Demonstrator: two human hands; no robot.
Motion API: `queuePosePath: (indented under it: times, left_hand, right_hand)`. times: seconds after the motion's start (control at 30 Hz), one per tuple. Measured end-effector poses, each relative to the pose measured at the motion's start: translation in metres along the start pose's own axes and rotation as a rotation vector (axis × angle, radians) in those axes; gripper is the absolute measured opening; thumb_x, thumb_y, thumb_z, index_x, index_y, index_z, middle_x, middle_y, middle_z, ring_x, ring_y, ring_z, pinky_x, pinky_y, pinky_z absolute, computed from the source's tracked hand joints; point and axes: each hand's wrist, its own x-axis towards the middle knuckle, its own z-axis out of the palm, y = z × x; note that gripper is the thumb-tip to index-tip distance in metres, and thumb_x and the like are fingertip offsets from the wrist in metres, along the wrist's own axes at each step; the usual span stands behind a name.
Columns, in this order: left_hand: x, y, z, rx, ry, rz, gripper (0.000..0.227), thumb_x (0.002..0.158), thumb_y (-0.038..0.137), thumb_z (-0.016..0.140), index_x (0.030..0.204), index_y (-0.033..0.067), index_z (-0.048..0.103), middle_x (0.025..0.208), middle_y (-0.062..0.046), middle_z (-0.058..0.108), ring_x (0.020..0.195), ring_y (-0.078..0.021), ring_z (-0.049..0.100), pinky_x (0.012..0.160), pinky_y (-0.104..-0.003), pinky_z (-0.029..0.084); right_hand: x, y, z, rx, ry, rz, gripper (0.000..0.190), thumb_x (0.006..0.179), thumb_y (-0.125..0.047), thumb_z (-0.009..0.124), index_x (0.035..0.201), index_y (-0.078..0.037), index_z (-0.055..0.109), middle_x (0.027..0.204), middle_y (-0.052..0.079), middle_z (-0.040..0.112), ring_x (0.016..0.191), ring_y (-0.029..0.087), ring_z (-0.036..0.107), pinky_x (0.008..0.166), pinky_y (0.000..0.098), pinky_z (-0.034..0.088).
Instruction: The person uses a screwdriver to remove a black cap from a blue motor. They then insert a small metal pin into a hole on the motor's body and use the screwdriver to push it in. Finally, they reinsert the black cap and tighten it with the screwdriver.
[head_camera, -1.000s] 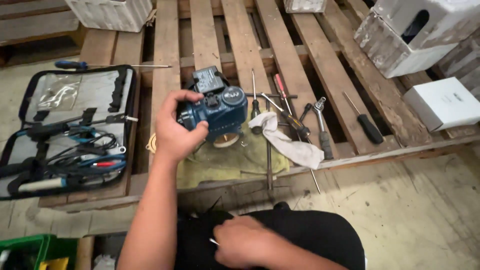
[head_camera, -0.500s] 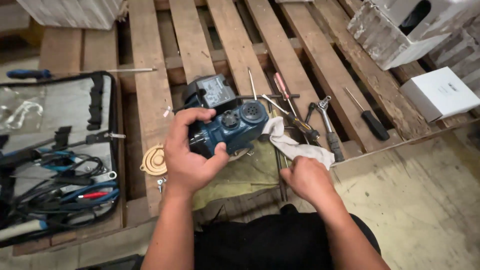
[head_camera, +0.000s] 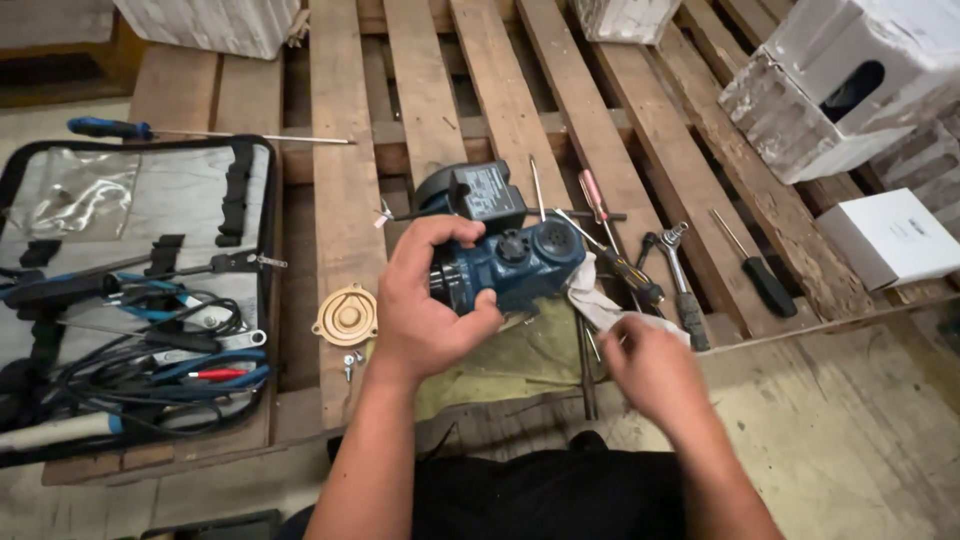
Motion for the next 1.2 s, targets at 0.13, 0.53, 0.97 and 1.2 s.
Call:
queuePosePath:
  times: [0.13, 0.53, 0.97, 1.2]
  left_hand:
    - [-0.001, 0.001, 0.002, -0.011, -0.003, -0.014, 0.048, 0.061, 0.005, 0.077, 0.108, 0.0045, 0.067, 0.106, -0.012, 0.073, 0.099, -0.0319, 0.073, 0.095, -0.042, 0.054]
    - [-0.005, 0.0, -0.002, 0.015, 0.04, -0.009, 0.045, 0.062, 0.008, 0.076, 0.105, 0.0089, 0.068, 0.101, -0.008, 0.073, 0.098, -0.0324, 0.073, 0.094, -0.042, 0.056]
    - [-0.015, -0.003, -0.002, 0.021, 0.125, 0.032, 0.037, 0.063, 0.006, 0.076, 0.099, 0.0085, 0.065, 0.096, -0.008, 0.069, 0.096, -0.0314, 0.072, 0.091, -0.041, 0.057]
    - [-0.025, 0.007, 0.015, 0.106, 0.175, 0.073, 0.034, 0.066, 0.006, 0.077, 0.097, 0.0067, 0.064, 0.096, -0.012, 0.067, 0.094, -0.0351, 0.069, 0.089, -0.044, 0.057]
  right_hand:
    - [0.005, -0.016, -0.042, 0.254, 0.36, -0.352, 0.015, 0.091, -0.022, 0.072, 0.101, -0.012, 0.077, 0.078, 0.018, 0.075, 0.081, 0.04, 0.073, 0.073, 0.0502, 0.057]
    - [0.034, -0.086, -0.064, 0.567, 0.111, -0.999, 0.041, 0.093, -0.013, 0.071, 0.132, -0.001, 0.066, 0.122, 0.023, 0.068, 0.117, 0.042, 0.066, 0.103, 0.0536, 0.048]
    - [0.051, -0.089, -0.048, 0.706, 0.07, -1.078, 0.036, 0.107, -0.017, 0.044, 0.128, 0.001, 0.066, 0.121, 0.016, 0.064, 0.12, 0.03, 0.06, 0.113, 0.0453, 0.038]
    - [0.074, -0.086, -0.034, 0.886, 0.042, -1.018, 0.037, 0.1, -0.014, 0.043, 0.118, 0.002, 0.07, 0.111, 0.016, 0.064, 0.114, 0.026, 0.058, 0.11, 0.0406, 0.038]
